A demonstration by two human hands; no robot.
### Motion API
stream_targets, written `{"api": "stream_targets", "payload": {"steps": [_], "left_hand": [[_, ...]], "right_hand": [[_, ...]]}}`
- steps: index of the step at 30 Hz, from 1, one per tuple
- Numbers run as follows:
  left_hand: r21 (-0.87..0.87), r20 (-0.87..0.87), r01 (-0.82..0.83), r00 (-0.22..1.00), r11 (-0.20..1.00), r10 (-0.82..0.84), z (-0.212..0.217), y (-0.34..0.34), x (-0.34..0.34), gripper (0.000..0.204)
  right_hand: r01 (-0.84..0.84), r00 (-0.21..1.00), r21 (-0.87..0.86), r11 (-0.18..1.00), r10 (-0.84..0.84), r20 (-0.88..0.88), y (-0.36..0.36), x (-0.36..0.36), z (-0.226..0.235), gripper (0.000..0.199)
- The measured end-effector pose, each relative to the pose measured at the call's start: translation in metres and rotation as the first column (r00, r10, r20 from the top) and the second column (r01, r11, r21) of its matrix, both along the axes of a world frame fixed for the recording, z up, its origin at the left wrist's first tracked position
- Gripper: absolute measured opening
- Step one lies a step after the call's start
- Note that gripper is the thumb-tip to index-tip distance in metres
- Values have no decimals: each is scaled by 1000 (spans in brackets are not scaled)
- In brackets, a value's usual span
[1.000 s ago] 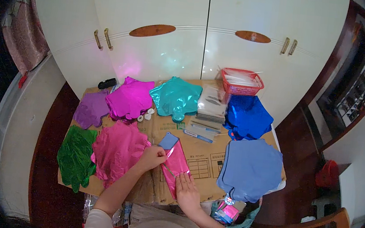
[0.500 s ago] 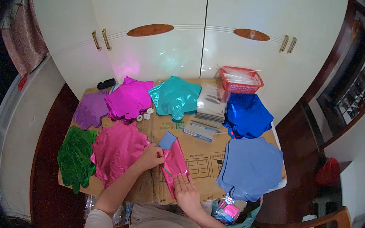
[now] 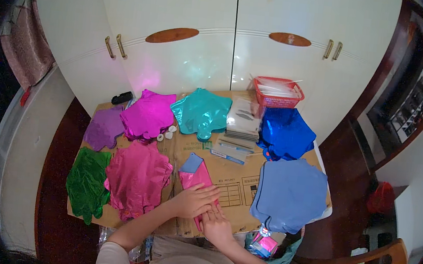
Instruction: Fold and organize colorful plastic bags on a table.
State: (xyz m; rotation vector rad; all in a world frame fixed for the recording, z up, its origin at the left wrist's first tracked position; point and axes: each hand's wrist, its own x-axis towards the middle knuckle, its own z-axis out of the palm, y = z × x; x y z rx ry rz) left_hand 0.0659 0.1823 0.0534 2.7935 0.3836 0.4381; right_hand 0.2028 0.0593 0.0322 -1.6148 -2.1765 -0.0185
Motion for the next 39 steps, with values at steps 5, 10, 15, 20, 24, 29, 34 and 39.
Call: {"api": "stream_targets", "payload": {"steps": [5,10,15,20,24,29,34,39], "left_hand": [[84,-47,-124,991,989,128,-8,22,-1,55],[142,-93,-251,960,957,266,4,36,-1,73],[221,-80,-311,939,924,335,1,41,1,86],[235,-91,-310,936,921,339,1,41,1,84],[290,-36,-312,941,905,336,-10,45,-1,78],[310,-51,-308,939,900,339,-7,45,0,74],[279,40,-343,938,897,346,-7,46,-1,68],[317,88,-341,940,885,330,-6,57,-5,58]], "right_hand": [[-12,998,32,999,14,-68,1,1,5,45],[-39,997,9,999,40,-71,-1,7,11,45],[-114,991,-31,993,112,-74,-17,21,21,40],[-343,919,-318,884,246,-308,7,68,35,33],[-341,923,-165,925,296,-247,69,77,35,33],[-353,935,-68,933,354,2,79,75,6,42],[-411,884,-193,891,442,156,39,80,27,54],[-466,854,-249,849,505,127,26,77,28,52]]}}
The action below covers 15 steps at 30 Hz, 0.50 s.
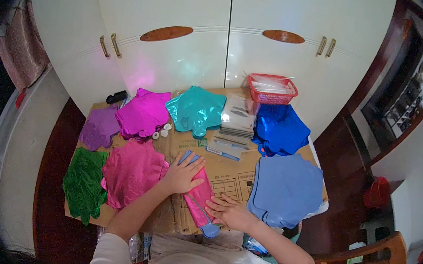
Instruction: Fold and organize colorful plastic bags on a table.
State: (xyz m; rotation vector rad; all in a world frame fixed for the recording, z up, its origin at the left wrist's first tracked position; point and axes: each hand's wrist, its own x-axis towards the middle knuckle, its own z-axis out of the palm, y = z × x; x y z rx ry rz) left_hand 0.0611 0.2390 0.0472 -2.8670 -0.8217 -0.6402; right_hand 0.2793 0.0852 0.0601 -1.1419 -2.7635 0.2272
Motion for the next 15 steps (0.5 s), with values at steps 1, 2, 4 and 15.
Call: {"api": "stream_targets", "payload": {"steps": [1,2,4,15], "left_hand": [[26,0,-6,1000,1000,6,-4,4,-1,57],[52,-1,-14,1000,999,14,-9,8,-2,55],[73,4,-36,999,997,35,-8,12,-2,53],[-345,338,-232,873,909,351,-8,-26,-14,75]], "right_hand": [[-9,1000,-2,1000,9,14,1,0,0,51],[-9,1000,0,1000,9,-11,0,0,0,50],[-10,998,6,1000,11,-60,2,-1,1,47],[314,947,277,908,-277,-163,-2,-50,-8,35]]}}
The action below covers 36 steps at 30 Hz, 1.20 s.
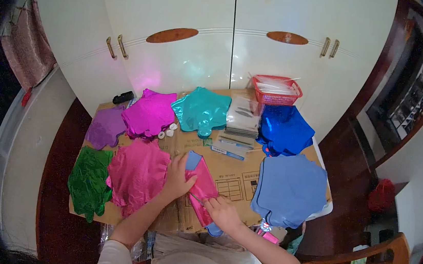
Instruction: Fold and organize colorful plastic bags on a table.
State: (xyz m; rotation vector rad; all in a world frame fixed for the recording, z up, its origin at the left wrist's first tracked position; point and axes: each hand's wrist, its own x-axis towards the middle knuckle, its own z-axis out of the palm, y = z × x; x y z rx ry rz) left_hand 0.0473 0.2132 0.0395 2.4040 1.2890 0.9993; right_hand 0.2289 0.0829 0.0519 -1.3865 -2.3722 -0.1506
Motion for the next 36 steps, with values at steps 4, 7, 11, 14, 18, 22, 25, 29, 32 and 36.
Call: {"api": "stream_targets", "payload": {"steps": [4,7,11,14,18,22,25,29,32,36], "left_hand": [[-255,110,-42,991,966,72,0,-24,-13,81],[-529,297,30,943,848,152,3,-29,-16,81],[-673,229,24,957,740,177,-4,-22,-21,79],[-812,237,46,937,582,257,27,-29,-13,58],[-879,43,-19,992,477,120,35,-26,-11,36],[-791,-49,-62,998,609,38,42,-36,-2,37],[-621,-180,-84,983,779,-38,34,-31,-2,38],[-504,-170,-95,985,859,9,13,-25,-7,36],[-531,-145,-84,989,843,8,16,-20,-7,35],[-456,-214,-105,977,884,5,31,-30,-5,37]], "right_hand": [[2,1000,-1,1000,-2,8,-1,0,4,38],[11,1000,-11,1000,-10,25,-1,-1,7,39],[13,1000,-41,999,-13,-7,-1,0,4,40],[9,999,-47,999,-10,-35,-1,1,4,40],[-4,999,-60,998,2,-46,-1,1,4,40],[-13,1000,-45,999,12,-24,-1,1,7,39],[-33,998,-18,999,32,-58,3,1,8,38],[-42,995,-24,999,40,-89,14,0,7,37],[-55,993,-35,998,51,-107,20,1,6,37],[-48,982,-102,994,28,-188,22,0,1,35]]}}
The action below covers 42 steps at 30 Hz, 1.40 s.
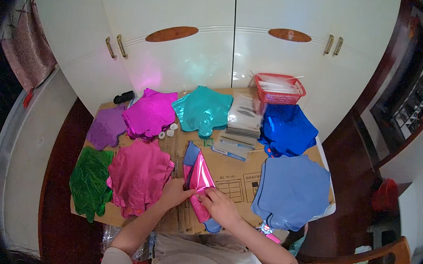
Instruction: Fold and organize colorful plastic bags on a table.
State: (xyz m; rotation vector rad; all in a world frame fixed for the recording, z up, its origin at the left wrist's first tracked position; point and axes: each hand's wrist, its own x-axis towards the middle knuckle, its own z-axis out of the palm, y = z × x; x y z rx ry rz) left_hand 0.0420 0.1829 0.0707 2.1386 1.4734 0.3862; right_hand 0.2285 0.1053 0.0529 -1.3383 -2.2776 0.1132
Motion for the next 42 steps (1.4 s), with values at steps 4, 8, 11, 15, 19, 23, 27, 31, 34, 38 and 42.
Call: {"api": "stream_targets", "payload": {"steps": [4,8,11,15,19,23,27,31,34,38,42], "left_hand": [[211,28,41,998,977,-48,-22,-2,-4,35],[275,3,56,998,960,-60,-16,-9,-2,33],[345,45,80,994,935,-101,-22,-9,-4,30],[337,110,104,983,936,-149,-11,-12,-2,26],[352,136,191,958,916,-252,-28,-7,-8,27],[498,7,376,899,781,-438,-24,-12,-13,31],[614,-270,542,827,574,-493,-17,-23,-12,36],[582,-442,610,792,537,-420,-10,-34,-12,41],[544,-459,640,769,543,-446,-8,-34,-12,42],[507,-474,652,757,563,-450,-7,-34,-16,43],[499,-443,655,755,567,-483,-11,-28,-19,44]], "right_hand": [[62,997,5,998,-62,-41,0,-1,-14,37],[125,992,48,991,-124,-21,0,1,-20,43],[125,992,61,990,-124,-26,0,1,-18,44],[128,992,81,989,-126,-20,1,2,-17,42],[125,992,87,988,-125,1,1,1,-10,39],[145,989,-145,979,-144,21,-3,2,-2,39],[142,958,-103,985,-163,-238,-5,5,-7,40],[125,963,-69,990,-138,-232,-5,12,-15,46],[-65,949,-162,985,11,-314,14,36,-39,46],[18,955,-147,989,-61,-292,22,43,-3,40],[-157,971,-51,986,144,-193,31,40,5,35]]}}
